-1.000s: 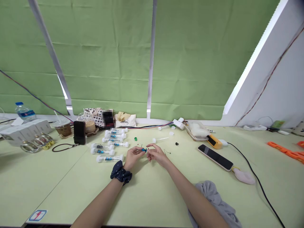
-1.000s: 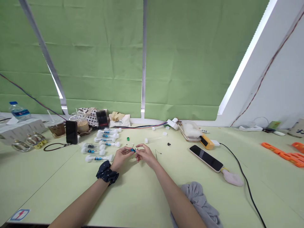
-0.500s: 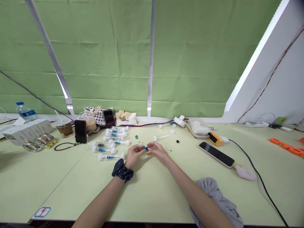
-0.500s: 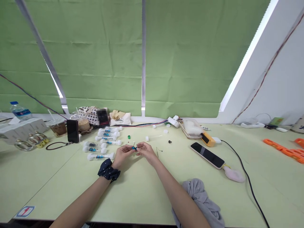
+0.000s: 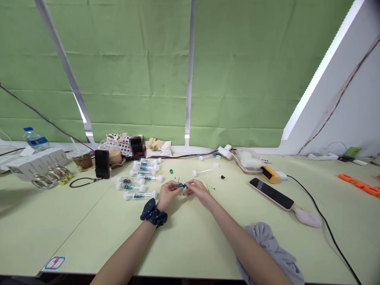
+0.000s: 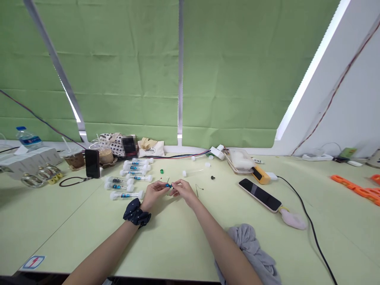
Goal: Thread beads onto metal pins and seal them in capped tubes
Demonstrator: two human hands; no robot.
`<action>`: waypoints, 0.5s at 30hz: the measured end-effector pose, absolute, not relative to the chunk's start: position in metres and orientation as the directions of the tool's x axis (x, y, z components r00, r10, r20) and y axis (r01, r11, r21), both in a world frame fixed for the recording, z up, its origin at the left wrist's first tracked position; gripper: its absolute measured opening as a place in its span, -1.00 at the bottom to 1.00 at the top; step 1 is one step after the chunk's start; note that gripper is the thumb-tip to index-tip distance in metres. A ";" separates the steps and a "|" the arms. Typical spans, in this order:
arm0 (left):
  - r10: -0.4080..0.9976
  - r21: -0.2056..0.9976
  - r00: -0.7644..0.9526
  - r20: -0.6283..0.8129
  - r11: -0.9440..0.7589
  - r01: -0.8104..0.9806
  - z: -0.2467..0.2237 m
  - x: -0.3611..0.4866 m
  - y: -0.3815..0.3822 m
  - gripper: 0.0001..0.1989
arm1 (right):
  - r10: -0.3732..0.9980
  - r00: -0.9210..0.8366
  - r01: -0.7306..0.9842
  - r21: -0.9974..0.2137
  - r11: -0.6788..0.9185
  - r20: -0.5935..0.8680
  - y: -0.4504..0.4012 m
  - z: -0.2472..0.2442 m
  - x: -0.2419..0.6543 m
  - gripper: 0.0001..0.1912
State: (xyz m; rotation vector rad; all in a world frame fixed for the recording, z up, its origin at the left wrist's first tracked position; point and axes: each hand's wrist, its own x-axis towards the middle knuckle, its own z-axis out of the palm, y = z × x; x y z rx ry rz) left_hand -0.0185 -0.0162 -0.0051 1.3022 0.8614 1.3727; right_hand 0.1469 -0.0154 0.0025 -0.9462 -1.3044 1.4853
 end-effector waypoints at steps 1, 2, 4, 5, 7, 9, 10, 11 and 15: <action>0.963 0.953 0.084 0.256 -0.237 -0.187 -0.005 -0.019 -0.016 -0.73 | 0.954 -0.297 -0.151 -0.989 -0.011 0.034 -0.016 0.003 0.147 -0.57; 0.963 0.954 0.077 0.257 -0.239 -0.181 -0.005 -0.020 -0.015 -0.73 | 0.951 -0.307 -0.151 -0.989 -0.008 0.039 -0.016 0.003 0.148 -0.57; 0.963 0.956 0.089 0.254 -0.236 -0.175 -0.005 -0.020 -0.016 -0.73 | 0.948 -0.319 -0.126 -0.992 -0.028 0.014 -0.016 0.002 0.148 -0.58; 0.961 0.957 0.108 0.253 -0.232 -0.174 -0.004 -0.020 -0.017 -0.72 | 0.949 -0.316 -0.108 -0.993 -0.045 -0.009 -0.015 0.002 0.148 -0.58; 0.955 0.960 0.163 0.247 -0.218 -0.178 -0.003 -0.018 -0.019 -0.72 | 0.956 -0.290 -0.083 -0.995 -0.064 -0.038 -0.013 0.001 0.148 -0.55; 0.945 0.962 0.219 0.242 -0.203 -0.184 -0.002 -0.016 -0.022 -0.71 | 0.969 -0.247 -0.089 -0.995 -0.039 -0.016 -0.010 0.000 0.148 -0.57; 0.942 0.962 0.234 0.241 -0.200 -0.186 -0.002 -0.015 -0.022 -0.71 | 0.974 -0.225 -0.101 -0.995 -0.018 0.006 -0.010 0.000 0.149 -0.59; 0.941 0.961 0.235 0.242 -0.201 -0.188 -0.003 -0.014 -0.022 -0.72 | 0.978 -0.206 -0.113 -0.994 0.001 0.024 -0.009 0.000 0.149 -0.60; 0.957 0.957 0.150 0.246 -0.216 -0.193 -0.005 -0.013 -0.019 -0.71 | 0.973 -0.224 -0.151 -0.988 0.021 0.054 -0.014 0.006 0.149 -0.61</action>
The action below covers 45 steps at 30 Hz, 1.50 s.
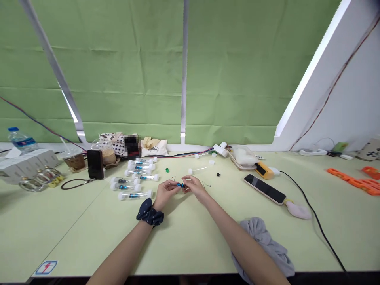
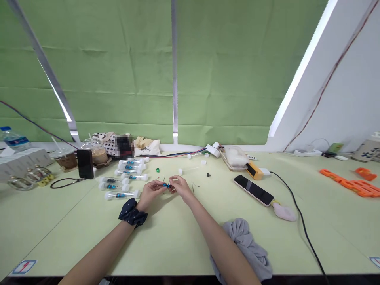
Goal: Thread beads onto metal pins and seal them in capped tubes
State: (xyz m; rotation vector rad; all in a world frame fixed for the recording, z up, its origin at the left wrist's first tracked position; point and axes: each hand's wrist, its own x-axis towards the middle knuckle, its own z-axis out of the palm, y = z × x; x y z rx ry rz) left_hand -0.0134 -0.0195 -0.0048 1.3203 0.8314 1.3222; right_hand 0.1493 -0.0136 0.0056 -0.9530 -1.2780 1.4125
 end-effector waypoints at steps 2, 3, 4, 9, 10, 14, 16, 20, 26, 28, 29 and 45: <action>0.964 0.957 0.102 0.246 -0.224 -0.185 -0.005 -0.015 -0.017 -0.71 | 0.957 -0.282 -0.160 -0.987 0.025 0.070 -0.018 0.009 0.149 -0.58; 0.965 0.956 0.081 0.248 -0.231 -0.178 -0.004 -0.017 -0.016 -0.70 | 0.948 -0.308 -0.164 -0.986 0.030 0.080 -0.020 0.011 0.148 -0.57; 0.966 0.956 0.063 0.252 -0.238 -0.173 -0.004 -0.018 -0.016 -0.70 | 0.941 -0.326 -0.168 -0.985 0.035 0.089 -0.021 0.011 0.148 -0.57; 0.967 0.958 0.092 0.240 -0.220 -0.186 -0.001 -0.019 -0.019 -0.71 | 0.943 -0.324 -0.123 -0.992 0.034 0.073 -0.018 0.006 0.147 -0.60; 0.966 0.959 0.113 0.234 -0.210 -0.190 0.000 -0.018 -0.020 -0.71 | 0.948 -0.313 -0.097 -0.995 0.024 0.053 -0.017 0.003 0.147 -0.57; 0.962 0.961 0.163 0.220 -0.185 -0.203 0.001 -0.015 -0.022 -0.69 | 0.968 -0.249 -0.026 -1.000 -0.015 -0.009 -0.012 -0.001 0.146 -0.44; 0.966 0.962 0.150 0.213 -0.180 -0.207 0.000 -0.015 -0.022 -0.68 | 0.978 -0.209 -0.059 -0.998 0.009 0.021 -0.012 0.001 0.147 -0.51; 0.970 0.962 0.103 0.218 -0.196 -0.192 -0.001 -0.016 -0.020 -0.68 | 0.967 -0.219 -0.163 -0.982 0.098 0.133 -0.015 0.006 0.150 -0.50; 0.963 0.962 0.158 0.220 -0.186 -0.201 -0.001 -0.016 -0.022 -0.68 | 0.967 -0.230 -0.113 -0.990 0.082 0.106 -0.017 0.008 0.150 -0.59; 0.963 0.961 0.158 0.219 -0.186 -0.204 0.000 -0.016 -0.021 -0.68 | 0.965 -0.248 -0.100 -0.993 0.065 0.088 -0.018 0.009 0.149 -0.60; 0.964 0.960 0.151 0.221 -0.188 -0.208 0.000 -0.017 -0.021 -0.68 | 0.959 -0.268 -0.105 -0.993 0.061 0.088 -0.020 0.009 0.148 -0.60; 0.965 0.950 0.121 0.233 -0.199 -0.241 -0.001 -0.017 -0.021 -0.70 | 0.960 -0.261 -0.076 -0.994 0.079 0.096 -0.015 0.005 0.149 -0.55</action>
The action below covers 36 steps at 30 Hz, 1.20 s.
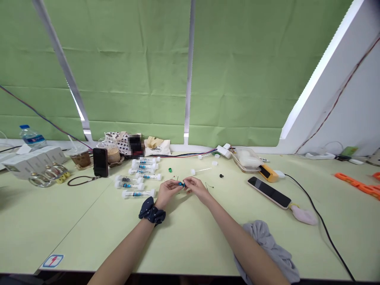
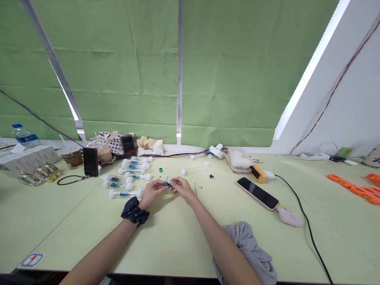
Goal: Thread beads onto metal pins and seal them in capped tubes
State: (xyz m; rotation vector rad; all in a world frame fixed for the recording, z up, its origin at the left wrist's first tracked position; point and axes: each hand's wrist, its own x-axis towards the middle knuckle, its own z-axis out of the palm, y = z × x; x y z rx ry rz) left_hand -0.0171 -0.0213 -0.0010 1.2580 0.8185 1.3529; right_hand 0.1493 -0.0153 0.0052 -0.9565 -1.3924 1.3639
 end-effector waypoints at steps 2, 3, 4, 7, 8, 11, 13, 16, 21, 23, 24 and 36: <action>0.964 0.949 0.122 0.238 -0.203 -0.242 -0.002 -0.018 -0.021 -0.71 | 0.953 -0.265 -0.135 -0.984 0.117 0.150 -0.017 0.008 0.150 -0.54; 0.963 0.948 0.126 0.238 -0.203 -0.244 -0.002 -0.018 -0.021 -0.71 | 0.950 -0.269 -0.148 -0.982 0.121 0.157 -0.018 0.009 0.150 -0.55; 0.962 0.949 0.134 0.237 -0.200 -0.244 -0.002 -0.018 -0.021 -0.70 | 0.950 -0.271 -0.151 -0.982 0.116 0.154 -0.018 0.009 0.149 -0.57; 0.960 0.952 0.160 0.231 -0.189 -0.240 -0.001 -0.017 -0.023 -0.68 | 0.952 -0.288 -0.124 -0.990 0.070 0.104 -0.018 0.009 0.148 -0.61; 0.960 0.953 0.161 0.228 -0.186 -0.239 0.000 -0.016 -0.024 -0.67 | 0.952 -0.295 -0.112 -0.992 0.052 0.083 -0.017 0.009 0.147 -0.61; 0.966 0.955 0.140 0.218 -0.182 -0.233 0.003 -0.017 -0.024 -0.67 | 0.957 -0.281 -0.109 -0.993 0.037 0.067 -0.018 0.009 0.147 -0.62; 0.968 0.956 0.129 0.213 -0.180 -0.231 0.003 -0.017 -0.024 -0.67 | 0.959 -0.267 -0.128 -0.990 0.059 0.091 -0.019 0.010 0.147 -0.60; 0.964 0.956 0.150 0.218 -0.180 -0.233 0.002 -0.018 -0.023 -0.67 | 0.953 -0.283 -0.134 -0.989 0.068 0.104 -0.019 0.010 0.147 -0.61; 0.958 0.955 0.171 0.229 -0.187 -0.230 -0.002 -0.017 -0.021 -0.68 | 0.958 -0.284 -0.088 -0.996 0.008 0.033 -0.018 0.010 0.146 -0.62; 0.961 0.956 0.157 0.229 -0.192 -0.221 -0.003 -0.018 -0.020 -0.68 | 0.963 -0.263 -0.106 -0.994 0.035 0.062 -0.019 0.011 0.146 -0.62; 0.961 0.956 0.153 0.232 -0.197 -0.218 -0.003 -0.018 -0.020 -0.68 | 0.962 -0.258 -0.118 -0.992 0.054 0.083 -0.019 0.011 0.146 -0.61; 0.953 0.955 0.159 0.258 -0.226 -0.193 -0.001 -0.015 -0.022 -0.67 | 0.962 -0.271 -0.104 -0.995 0.013 0.041 -0.018 0.009 0.147 -0.62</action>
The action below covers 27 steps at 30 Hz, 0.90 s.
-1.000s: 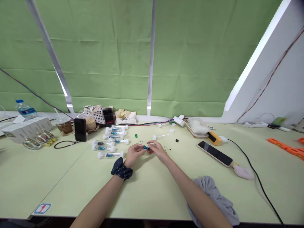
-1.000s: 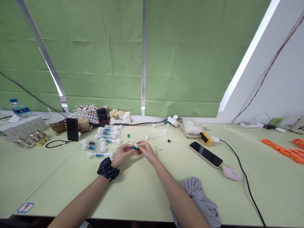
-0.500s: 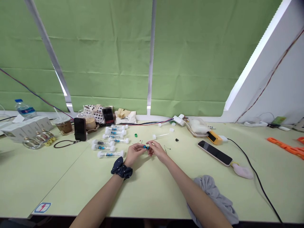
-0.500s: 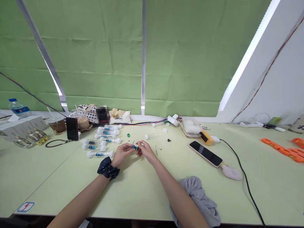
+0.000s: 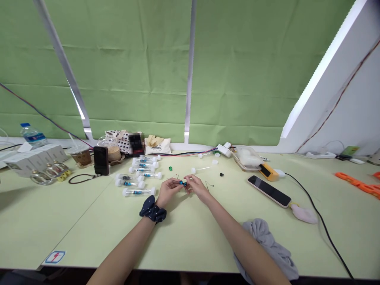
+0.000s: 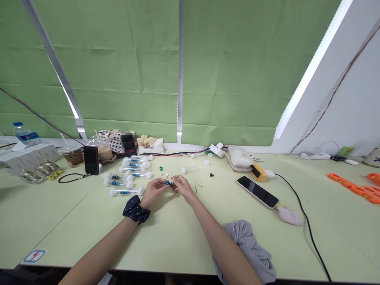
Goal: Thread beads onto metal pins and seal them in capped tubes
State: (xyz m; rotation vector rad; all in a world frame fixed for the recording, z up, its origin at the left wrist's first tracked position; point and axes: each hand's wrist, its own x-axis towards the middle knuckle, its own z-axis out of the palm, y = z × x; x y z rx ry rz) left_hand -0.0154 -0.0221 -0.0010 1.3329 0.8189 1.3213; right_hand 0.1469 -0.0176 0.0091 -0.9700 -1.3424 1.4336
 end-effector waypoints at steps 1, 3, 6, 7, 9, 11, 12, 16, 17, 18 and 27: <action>0.955 0.955 0.147 0.258 -0.229 -0.190 0.000 -0.015 -0.022 -0.68 | 0.963 -0.265 -0.114 -0.993 0.027 0.057 -0.018 0.010 0.147 -0.61; 0.955 0.954 0.135 0.262 -0.236 -0.182 0.001 -0.015 -0.023 -0.70 | 0.956 -0.279 -0.131 -0.990 0.053 0.088 -0.019 0.010 0.147 -0.59; 0.953 0.956 0.142 0.266 -0.242 -0.167 0.002 -0.015 -0.024 -0.69 | 0.944 -0.312 -0.140 -0.988 0.065 0.106 -0.020 0.010 0.148 -0.59; 0.953 0.956 0.145 0.267 -0.243 -0.163 0.002 -0.015 -0.024 -0.69 | 0.942 -0.318 -0.141 -0.988 0.067 0.109 -0.020 0.009 0.148 -0.59; 0.950 0.956 0.153 0.271 -0.248 -0.155 0.002 -0.015 -0.025 -0.69 | 0.938 -0.326 -0.137 -0.988 0.075 0.117 -0.018 0.008 0.148 -0.60; 0.946 0.953 0.148 0.290 -0.270 -0.139 0.002 -0.015 -0.026 -0.70 | 0.940 -0.318 -0.098 -0.990 0.099 0.125 -0.017 0.006 0.147 -0.62; 0.942 0.950 0.139 0.305 -0.290 -0.119 0.002 -0.014 -0.026 -0.71 | 0.943 -0.299 -0.056 -0.990 0.133 0.144 -0.017 0.005 0.146 -0.63; 0.915 0.917 0.088 0.394 -0.398 0.040 0.001 -0.010 -0.026 -0.78 | 0.923 -0.188 0.153 -0.919 0.364 0.335 -0.017 0.003 0.142 -0.69; 0.907 0.903 0.082 0.414 -0.420 0.091 0.000 -0.009 -0.025 -0.79 | 0.914 -0.170 0.172 -0.902 0.396 0.369 -0.017 0.003 0.142 -0.70; 0.898 0.886 0.078 0.434 -0.441 0.145 0.000 -0.007 -0.024 -0.81 | 0.911 -0.143 0.169 -0.898 0.407 0.386 -0.017 0.002 0.141 -0.70; 0.836 0.731 0.179 0.520 -0.543 0.414 0.001 0.006 -0.011 -0.87 | 0.946 0.029 -0.205 -0.924 0.322 0.323 -0.004 0.000 0.148 -0.65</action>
